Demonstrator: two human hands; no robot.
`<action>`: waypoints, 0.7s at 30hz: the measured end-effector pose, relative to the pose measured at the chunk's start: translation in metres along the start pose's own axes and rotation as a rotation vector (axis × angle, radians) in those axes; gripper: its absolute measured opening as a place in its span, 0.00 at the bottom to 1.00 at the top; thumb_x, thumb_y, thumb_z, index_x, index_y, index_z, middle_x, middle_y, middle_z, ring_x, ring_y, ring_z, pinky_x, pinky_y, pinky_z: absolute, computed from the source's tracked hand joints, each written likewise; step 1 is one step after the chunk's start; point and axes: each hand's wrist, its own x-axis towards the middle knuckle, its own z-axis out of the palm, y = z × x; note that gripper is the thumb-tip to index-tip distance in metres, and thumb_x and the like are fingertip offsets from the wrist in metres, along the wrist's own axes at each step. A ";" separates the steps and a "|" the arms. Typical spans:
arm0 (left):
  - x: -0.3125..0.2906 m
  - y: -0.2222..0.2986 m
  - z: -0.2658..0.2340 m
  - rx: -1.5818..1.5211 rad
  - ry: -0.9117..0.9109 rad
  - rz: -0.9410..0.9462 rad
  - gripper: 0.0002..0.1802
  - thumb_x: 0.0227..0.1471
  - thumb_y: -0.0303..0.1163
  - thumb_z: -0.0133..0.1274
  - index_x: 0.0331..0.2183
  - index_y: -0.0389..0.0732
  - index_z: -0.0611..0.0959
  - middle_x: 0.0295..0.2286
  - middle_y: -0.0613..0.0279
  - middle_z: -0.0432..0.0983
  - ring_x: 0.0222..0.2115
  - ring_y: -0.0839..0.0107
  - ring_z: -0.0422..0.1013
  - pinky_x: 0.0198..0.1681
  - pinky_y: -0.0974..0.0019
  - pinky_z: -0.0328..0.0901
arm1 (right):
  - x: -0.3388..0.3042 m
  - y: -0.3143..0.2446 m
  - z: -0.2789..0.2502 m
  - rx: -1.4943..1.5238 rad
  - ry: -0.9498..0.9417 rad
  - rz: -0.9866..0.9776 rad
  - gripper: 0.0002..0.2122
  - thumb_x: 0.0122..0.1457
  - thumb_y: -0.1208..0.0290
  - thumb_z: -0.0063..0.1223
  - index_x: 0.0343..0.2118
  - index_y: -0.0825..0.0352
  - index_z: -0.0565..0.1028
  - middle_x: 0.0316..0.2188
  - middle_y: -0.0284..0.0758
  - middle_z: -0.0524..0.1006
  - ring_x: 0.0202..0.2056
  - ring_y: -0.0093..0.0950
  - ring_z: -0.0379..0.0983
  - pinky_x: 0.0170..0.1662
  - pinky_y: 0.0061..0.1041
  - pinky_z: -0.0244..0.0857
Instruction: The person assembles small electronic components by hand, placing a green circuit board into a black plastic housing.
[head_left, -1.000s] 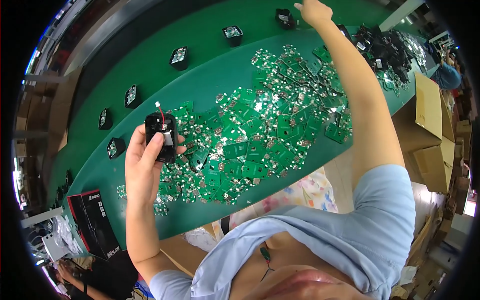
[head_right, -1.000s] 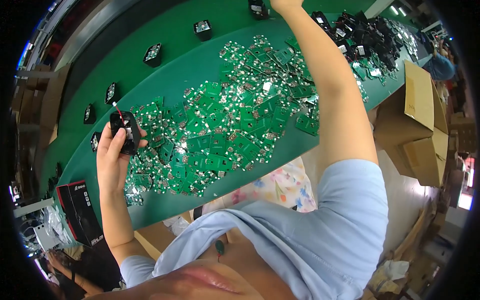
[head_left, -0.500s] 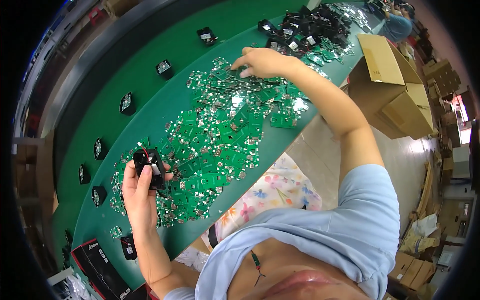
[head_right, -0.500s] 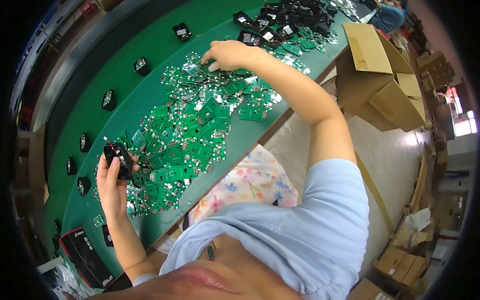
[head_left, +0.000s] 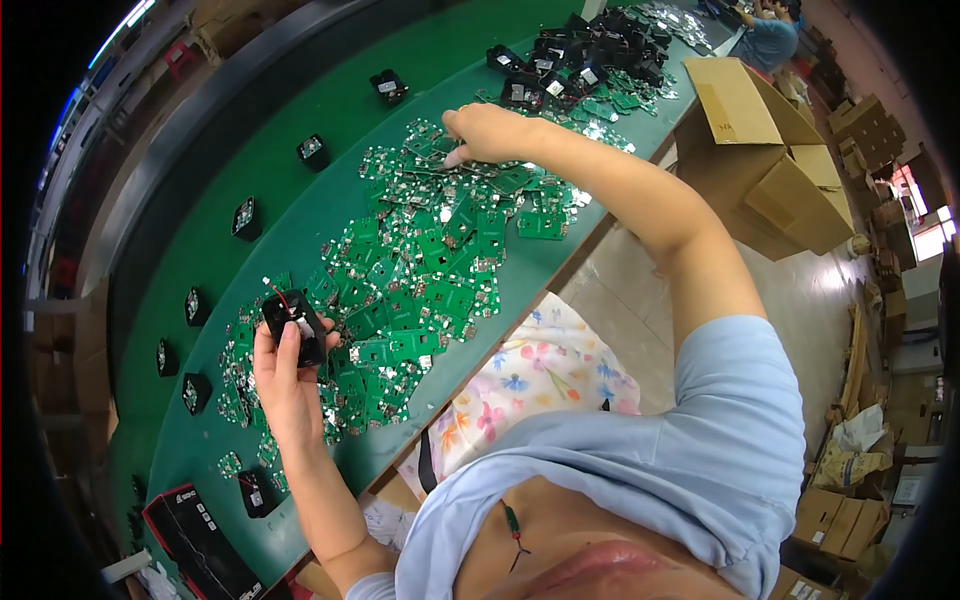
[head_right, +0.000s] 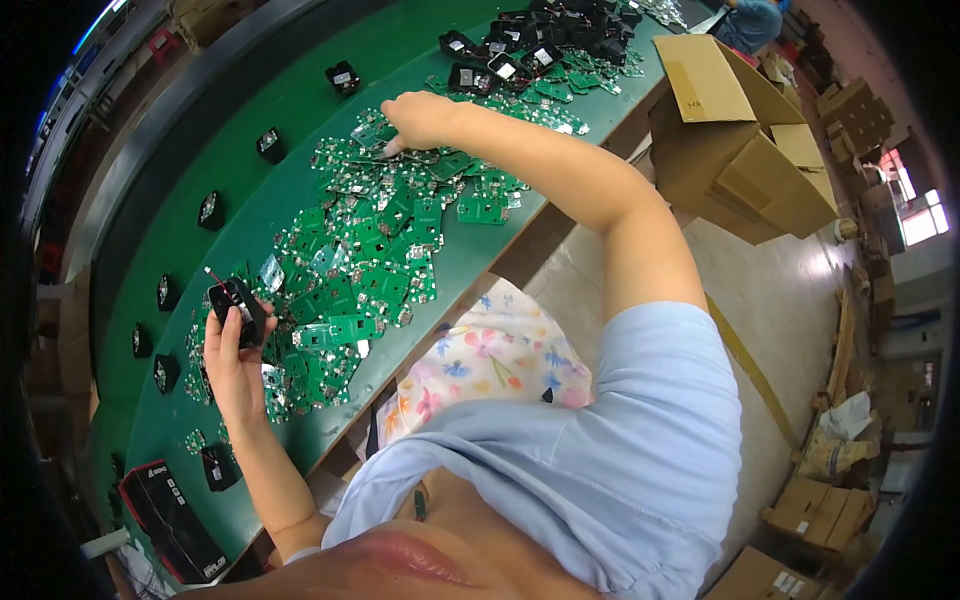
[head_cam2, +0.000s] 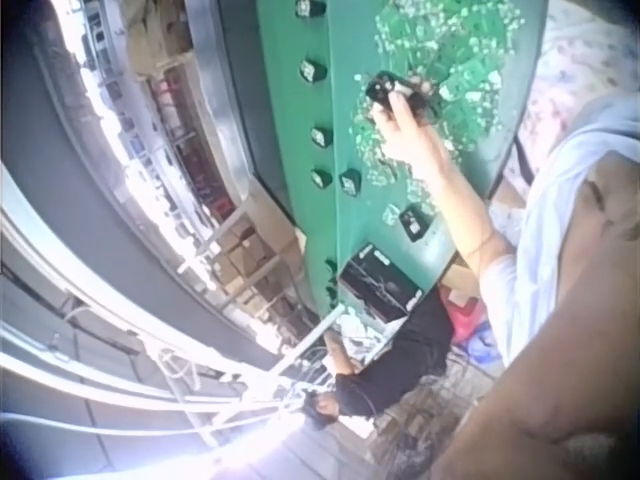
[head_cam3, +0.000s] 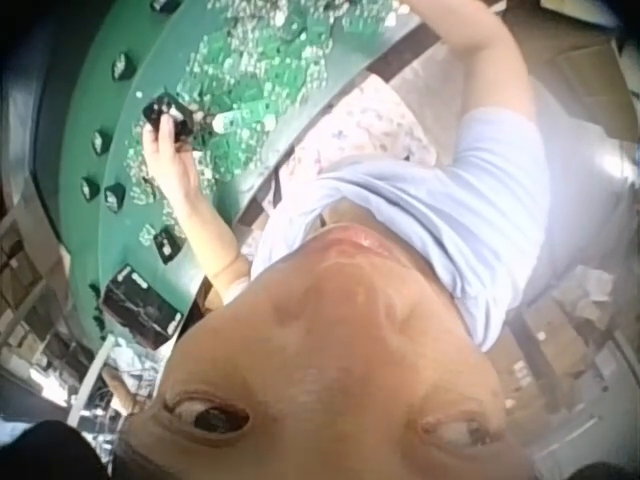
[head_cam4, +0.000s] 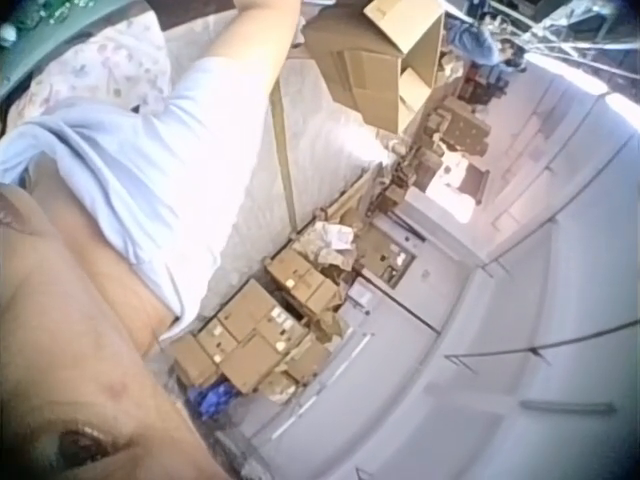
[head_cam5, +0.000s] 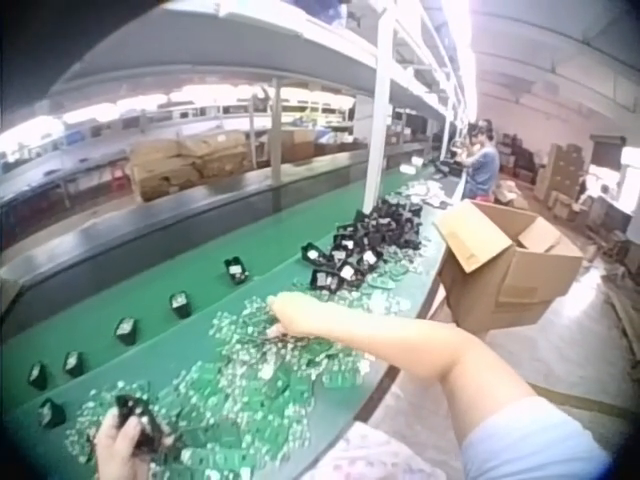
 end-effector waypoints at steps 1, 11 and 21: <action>-0.001 -0.001 -0.003 -0.004 0.016 0.002 0.10 0.53 0.30 0.45 0.37 0.36 0.70 0.31 0.57 0.72 0.33 0.68 0.71 0.35 0.68 0.70 | 0.003 -0.001 0.001 0.000 -0.007 -0.015 0.17 0.48 0.62 0.54 0.33 0.73 0.68 0.27 0.48 0.74 0.33 0.45 0.71 0.37 0.39 0.65; 0.005 -0.005 -0.017 0.014 0.148 0.135 0.13 0.54 0.30 0.43 0.40 0.34 0.69 0.30 0.56 0.72 0.30 0.70 0.72 0.28 0.72 0.68 | -0.006 -0.076 -0.008 0.944 0.309 0.176 0.11 0.48 0.73 0.55 0.36 0.68 0.72 0.26 0.30 0.72 0.27 0.19 0.68 0.29 0.19 0.65; 0.004 -0.010 -0.021 0.170 0.277 0.205 0.11 0.50 0.26 0.49 0.37 0.33 0.72 0.30 0.61 0.72 0.26 0.78 0.69 0.24 0.75 0.68 | -0.014 -0.180 0.022 1.771 0.017 0.055 0.13 0.54 0.75 0.50 0.42 0.68 0.70 0.24 0.28 0.71 0.22 0.16 0.66 0.25 0.13 0.61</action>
